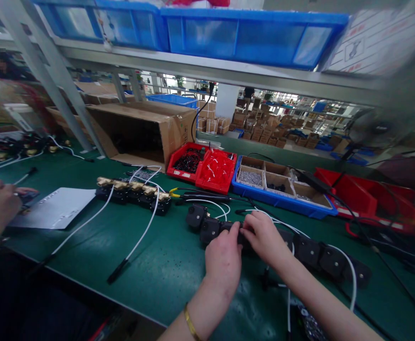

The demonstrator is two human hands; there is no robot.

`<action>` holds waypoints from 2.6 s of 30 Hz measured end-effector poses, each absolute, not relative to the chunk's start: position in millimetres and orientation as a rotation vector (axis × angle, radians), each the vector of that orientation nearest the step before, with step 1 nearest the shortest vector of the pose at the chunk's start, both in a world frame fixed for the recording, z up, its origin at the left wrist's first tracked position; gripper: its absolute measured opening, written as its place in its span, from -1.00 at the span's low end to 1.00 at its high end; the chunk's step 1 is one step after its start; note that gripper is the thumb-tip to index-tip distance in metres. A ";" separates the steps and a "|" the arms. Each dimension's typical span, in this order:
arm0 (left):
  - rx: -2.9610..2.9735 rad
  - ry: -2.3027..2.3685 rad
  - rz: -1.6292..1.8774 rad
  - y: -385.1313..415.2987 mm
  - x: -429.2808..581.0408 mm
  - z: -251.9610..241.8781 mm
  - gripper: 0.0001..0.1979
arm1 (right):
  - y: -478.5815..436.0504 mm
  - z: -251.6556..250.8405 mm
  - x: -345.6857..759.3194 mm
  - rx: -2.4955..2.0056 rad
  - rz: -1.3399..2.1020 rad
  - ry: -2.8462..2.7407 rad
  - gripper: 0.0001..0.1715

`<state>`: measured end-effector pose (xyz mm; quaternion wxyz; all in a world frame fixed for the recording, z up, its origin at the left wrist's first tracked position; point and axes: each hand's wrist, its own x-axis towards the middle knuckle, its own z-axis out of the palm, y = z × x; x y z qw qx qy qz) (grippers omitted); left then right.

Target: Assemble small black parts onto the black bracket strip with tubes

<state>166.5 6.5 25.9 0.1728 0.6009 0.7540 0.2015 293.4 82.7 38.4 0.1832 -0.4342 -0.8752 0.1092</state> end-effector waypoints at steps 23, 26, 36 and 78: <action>1.681 2.150 0.407 27.4 169.8 48.8 -0.70 | 74.7 27.3 287.6 -1.405 0.136 -2.384 -0.90; 1.670 2.149 0.392 28.5 170.2 50.8 -0.73 | 90.8 39.7 290.7 -1.292 0.182 -2.532 -0.87; 1.674 2.208 0.351 31.5 174.7 52.0 -0.69 | 83.5 40.7 281.4 -1.381 0.119 -2.478 -0.86; 1.765 2.177 0.473 32.2 170.4 47.1 -0.77 | 86.2 23.3 305.5 -0.876 -0.166 -2.709 -0.85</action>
